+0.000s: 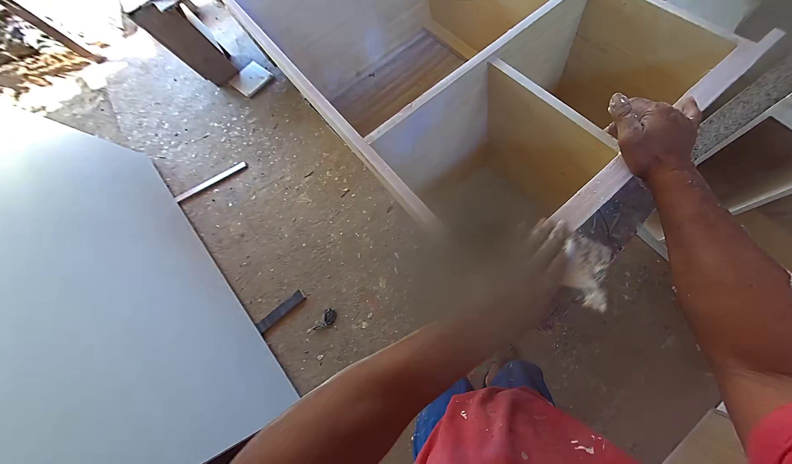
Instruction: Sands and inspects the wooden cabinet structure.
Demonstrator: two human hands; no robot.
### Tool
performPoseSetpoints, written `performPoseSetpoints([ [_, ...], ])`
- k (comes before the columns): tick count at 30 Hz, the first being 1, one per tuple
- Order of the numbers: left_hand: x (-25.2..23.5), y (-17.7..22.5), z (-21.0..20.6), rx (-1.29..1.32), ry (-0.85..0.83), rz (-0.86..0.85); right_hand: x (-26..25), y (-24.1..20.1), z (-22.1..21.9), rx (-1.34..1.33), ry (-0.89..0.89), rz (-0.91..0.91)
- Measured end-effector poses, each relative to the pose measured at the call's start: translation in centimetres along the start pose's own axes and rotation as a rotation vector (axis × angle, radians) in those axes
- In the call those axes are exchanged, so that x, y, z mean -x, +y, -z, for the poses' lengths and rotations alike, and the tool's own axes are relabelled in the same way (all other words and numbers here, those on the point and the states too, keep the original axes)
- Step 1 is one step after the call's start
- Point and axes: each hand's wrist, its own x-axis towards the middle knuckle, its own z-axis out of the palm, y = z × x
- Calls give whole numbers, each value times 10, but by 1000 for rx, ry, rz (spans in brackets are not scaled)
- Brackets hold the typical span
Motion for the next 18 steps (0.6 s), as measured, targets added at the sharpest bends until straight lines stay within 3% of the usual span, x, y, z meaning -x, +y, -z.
performPoseSetpoints([
  [3,-8,0,1,29,-38,-7,5,3,3,11,-17,17],
  [8,104,-11,11,10,15,48,7,-7,1,17,-14,-1],
  [10,85,-8,11,0,33,36,7,-6,1,18,-11,-21],
  [15,-23,0,-1,1,-14,30,4,0,3,-1,-7,2],
  [18,36,-5,-4,27,26,54,8,0,6,-1,-12,35],
])
